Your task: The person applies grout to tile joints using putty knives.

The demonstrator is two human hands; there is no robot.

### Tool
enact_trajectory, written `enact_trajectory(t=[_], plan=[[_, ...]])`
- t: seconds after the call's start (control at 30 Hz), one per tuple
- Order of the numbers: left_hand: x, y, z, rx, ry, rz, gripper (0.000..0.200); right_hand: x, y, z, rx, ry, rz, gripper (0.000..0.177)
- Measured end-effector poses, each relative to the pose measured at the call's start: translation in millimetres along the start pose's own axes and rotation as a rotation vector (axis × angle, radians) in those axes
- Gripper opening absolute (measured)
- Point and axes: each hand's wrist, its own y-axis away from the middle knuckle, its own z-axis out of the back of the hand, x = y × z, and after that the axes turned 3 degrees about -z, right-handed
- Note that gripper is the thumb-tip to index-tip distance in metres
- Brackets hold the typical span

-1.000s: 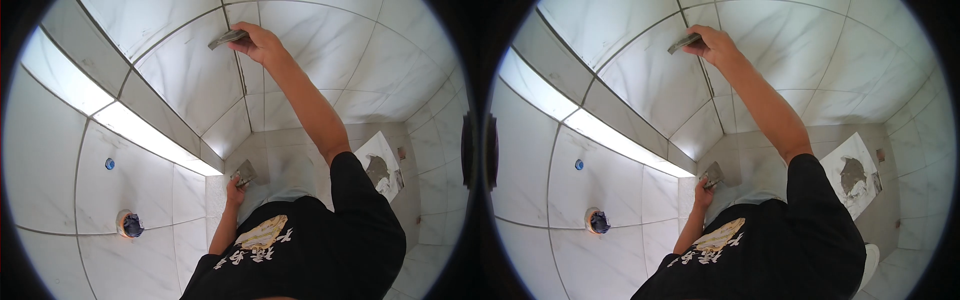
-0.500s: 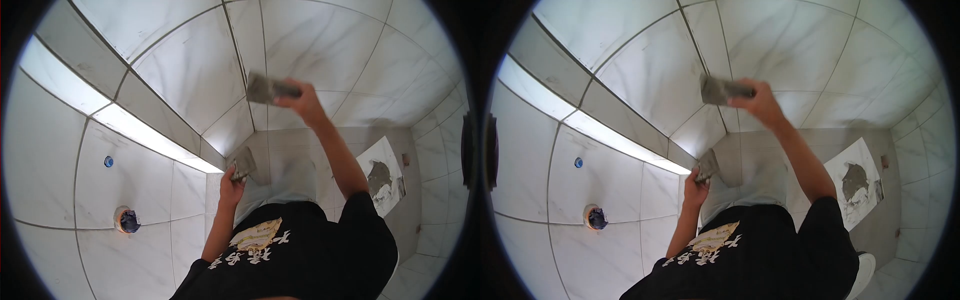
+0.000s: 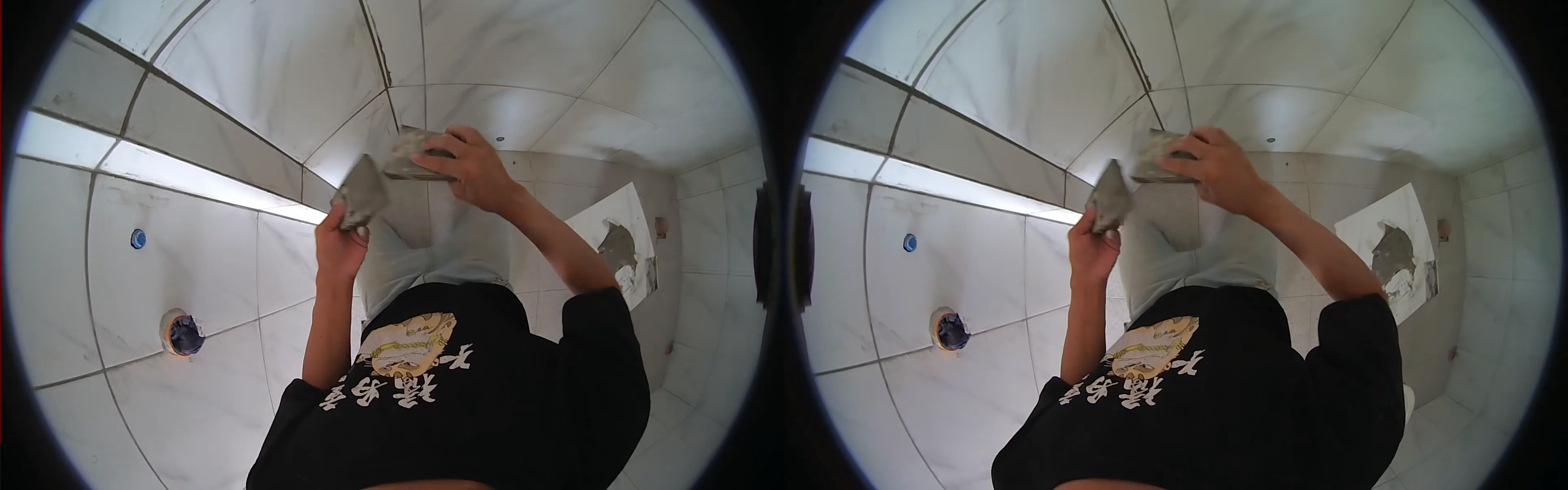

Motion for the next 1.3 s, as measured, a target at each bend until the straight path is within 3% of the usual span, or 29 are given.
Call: enact_trajectory(t=[0.03, 0.1, 0.13, 0.2, 0.23, 0.3, 0.37, 0.43, 0.5, 0.93, 1.3], plan=[[-6.8, 1.9, 2.9, -0.025, 0.017, -0.029, 0.030, -10.6, 1.3, -9.8, 0.010, 0.000, 0.005, 0.063], [-13.8, 2.8, 8.4, -0.001, 0.052, -0.056, 0.031, -33.8, 14.7, -41.7, -0.026, -0.214, -0.361, 0.050], [-13.6, 3.4, 12.2, 0.022, 0.082, -0.090, 0.031, -37.3, 14.6, -54.2, -0.004, -0.205, -0.354, 0.050], [-0.4, -3.0, 40.8, 0.033, 0.151, -0.055, 0.031, -36.1, 1.8, -85.0, -0.414, -1.492, -1.319, 0.032], [10.5, -6.3, 61.8, -0.017, 0.143, 0.013, 0.030, -38.7, -2.7, -98.1, -0.389, -1.477, -1.323, 0.032], [34.6, -10.7, 98.4, -0.104, 0.163, 0.140, 0.027, -44.4, -12.9, -123.9, -0.539, -1.713, -1.485, 0.025], [68.8, -12.6, 157.4, -0.101, 0.180, 0.180, 0.027, -46.8, -26.6, -148.6, -0.622, -1.740, -1.505, 0.025], [79.3, -3.7, 161.7, -0.093, 0.202, 0.212, 0.026, -51.4, -41.5, -161.1, -0.698, -1.763, -1.517, 0.025], [89.5, 5.5, 162.7, -0.251, 0.125, 0.216, 0.021, -55.8, -51.7, -168.1, -0.788, -1.771, -1.449, 0.029], [80.9, -5.6, 172.5, -0.257, 0.171, 0.240, 0.027, -65.3, -91.1, -143.6, -0.693, -1.779, -1.364, 0.024], [83.6, -6.2, 176.4, -0.234, 0.127, 0.203, 0.023, -55.8, -114.8, -113.0, -0.763, -1.776, -1.386, 0.026]])
